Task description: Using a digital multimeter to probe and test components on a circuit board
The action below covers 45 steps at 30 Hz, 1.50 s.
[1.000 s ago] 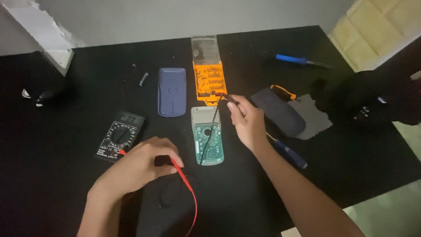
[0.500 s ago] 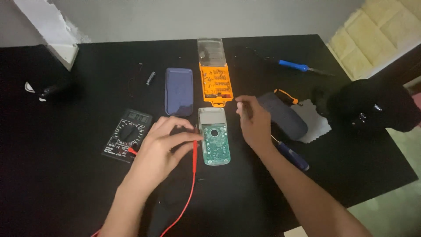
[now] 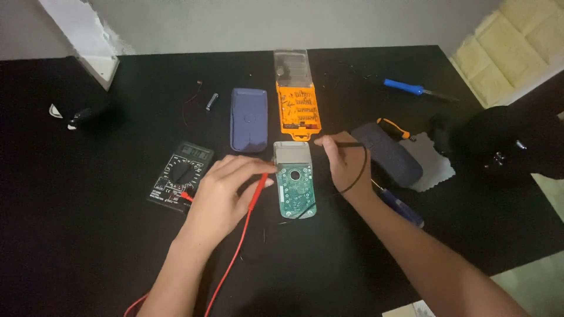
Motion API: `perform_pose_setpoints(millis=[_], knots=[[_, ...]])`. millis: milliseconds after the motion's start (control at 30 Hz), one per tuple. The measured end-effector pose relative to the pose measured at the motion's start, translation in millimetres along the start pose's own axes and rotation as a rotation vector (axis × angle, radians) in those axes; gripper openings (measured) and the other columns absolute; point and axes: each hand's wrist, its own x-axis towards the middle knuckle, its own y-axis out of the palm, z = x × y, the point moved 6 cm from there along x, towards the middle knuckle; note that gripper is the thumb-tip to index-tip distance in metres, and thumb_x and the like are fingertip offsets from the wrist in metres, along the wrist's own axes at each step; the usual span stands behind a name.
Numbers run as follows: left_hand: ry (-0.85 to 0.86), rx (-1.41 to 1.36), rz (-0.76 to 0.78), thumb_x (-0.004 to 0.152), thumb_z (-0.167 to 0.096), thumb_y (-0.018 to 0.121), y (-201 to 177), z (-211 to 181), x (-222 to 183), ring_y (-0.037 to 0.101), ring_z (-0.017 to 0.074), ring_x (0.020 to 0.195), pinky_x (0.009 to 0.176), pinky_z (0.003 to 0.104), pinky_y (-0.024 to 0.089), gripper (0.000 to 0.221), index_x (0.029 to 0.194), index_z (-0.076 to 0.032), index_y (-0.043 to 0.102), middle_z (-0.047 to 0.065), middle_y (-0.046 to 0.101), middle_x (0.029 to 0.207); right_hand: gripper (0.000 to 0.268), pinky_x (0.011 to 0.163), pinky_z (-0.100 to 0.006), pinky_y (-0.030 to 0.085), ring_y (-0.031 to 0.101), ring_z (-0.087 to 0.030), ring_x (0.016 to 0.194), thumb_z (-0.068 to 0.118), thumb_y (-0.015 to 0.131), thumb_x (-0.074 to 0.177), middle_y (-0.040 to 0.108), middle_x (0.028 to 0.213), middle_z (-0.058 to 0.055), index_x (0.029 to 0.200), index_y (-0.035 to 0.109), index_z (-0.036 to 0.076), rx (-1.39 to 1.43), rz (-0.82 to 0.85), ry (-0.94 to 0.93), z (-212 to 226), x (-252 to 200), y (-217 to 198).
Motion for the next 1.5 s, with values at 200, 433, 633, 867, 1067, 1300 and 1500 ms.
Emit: perform_pose_setpoints(millis=[200, 433, 633, 867, 1067, 1300, 1500], knots=[[-0.084, 0.021, 0.002, 0.075, -0.004, 0.061, 0, 13, -3, 0.063, 0.0266, 0.081, 0.074, 0.036, 0.047, 0.019, 0.090, -0.015, 0.067, 0.004, 0.068, 0.079, 0.025, 0.055, -0.031, 0.047, 0.058, -0.021, 0.055, 0.028, 0.051, 0.090, 0.061, 0.061, -0.011, 0.083, 0.066, 0.009, -0.173, -0.063, -0.015, -15, 1, -9], [-0.103, 0.053, -0.064, 0.077, -0.013, 0.063, 6, 12, 4, 0.064, 0.0275, 0.073, 0.071, 0.033, 0.047, 0.010, 0.086, -0.013, 0.066, 0.006, 0.067, 0.071, 0.021, 0.044, -0.021, 0.040, 0.053, -0.012, 0.038, 0.021, 0.062, 0.082, 0.056, 0.047, -0.008, 0.077, 0.052, 0.003, 0.092, -0.147, 0.082, -22, -5, -17], [-0.260, -0.091, -0.112, 0.077, -0.014, 0.065, 25, 10, 23, 0.063, 0.0359, 0.068, 0.063, 0.040, 0.048, 0.006, 0.082, -0.011, 0.064, 0.013, 0.066, 0.066, 0.027, 0.040, -0.021, 0.036, 0.046, -0.013, 0.034, 0.020, 0.066, 0.080, 0.053, 0.041, -0.008, 0.065, 0.050, 0.004, 0.118, -0.127, 0.237, -15, 3, -23], [-0.702, -0.237, -0.083, 0.086, -0.030, 0.049, 41, 46, 19, 0.054, 0.0211, 0.046, 0.055, 0.029, 0.045, 0.031, 0.065, -0.010, 0.062, 0.008, 0.061, 0.046, 0.023, 0.035, -0.021, 0.034, 0.045, -0.013, 0.032, 0.013, 0.068, 0.075, 0.051, 0.038, -0.009, 0.061, 0.051, 0.005, 0.078, -0.101, 0.270, -28, 19, -7], [-0.588, -0.365, -0.242, 0.088, -0.030, 0.044, 45, 50, 14, 0.061, 0.0123, 0.064, 0.069, 0.027, 0.042, 0.042, 0.050, -0.011, 0.046, 0.002, 0.055, 0.050, 0.033, 0.040, -0.027, 0.038, 0.050, -0.012, 0.038, 0.022, 0.066, 0.078, 0.055, 0.045, -0.004, 0.058, 0.044, 0.010, -0.005, -0.067, 0.298, -30, 22, -4], [-0.669, -0.537, -0.335, 0.089, -0.025, 0.048, 47, 62, 10, 0.042, 0.0096, 0.046, 0.047, 0.022, 0.035, 0.029, 0.066, -0.008, 0.049, 0.003, 0.052, 0.050, 0.031, 0.028, -0.024, 0.027, 0.040, -0.011, 0.032, 0.017, 0.068, 0.076, 0.054, 0.044, -0.006, 0.058, 0.044, 0.010, 0.104, -0.068, 0.371, -36, 23, -1], [-0.646, -0.525, -0.346, 0.088, -0.024, 0.049, 41, 57, 13, 0.044, 0.0102, 0.049, 0.052, 0.024, 0.036, 0.033, 0.059, -0.010, 0.046, 0.002, 0.048, 0.050, 0.031, 0.031, -0.025, 0.031, 0.043, -0.012, 0.032, 0.018, 0.068, 0.076, 0.059, 0.047, -0.007, 0.059, 0.044, 0.008, 0.054, -0.050, 0.364, -32, 25, -2]])
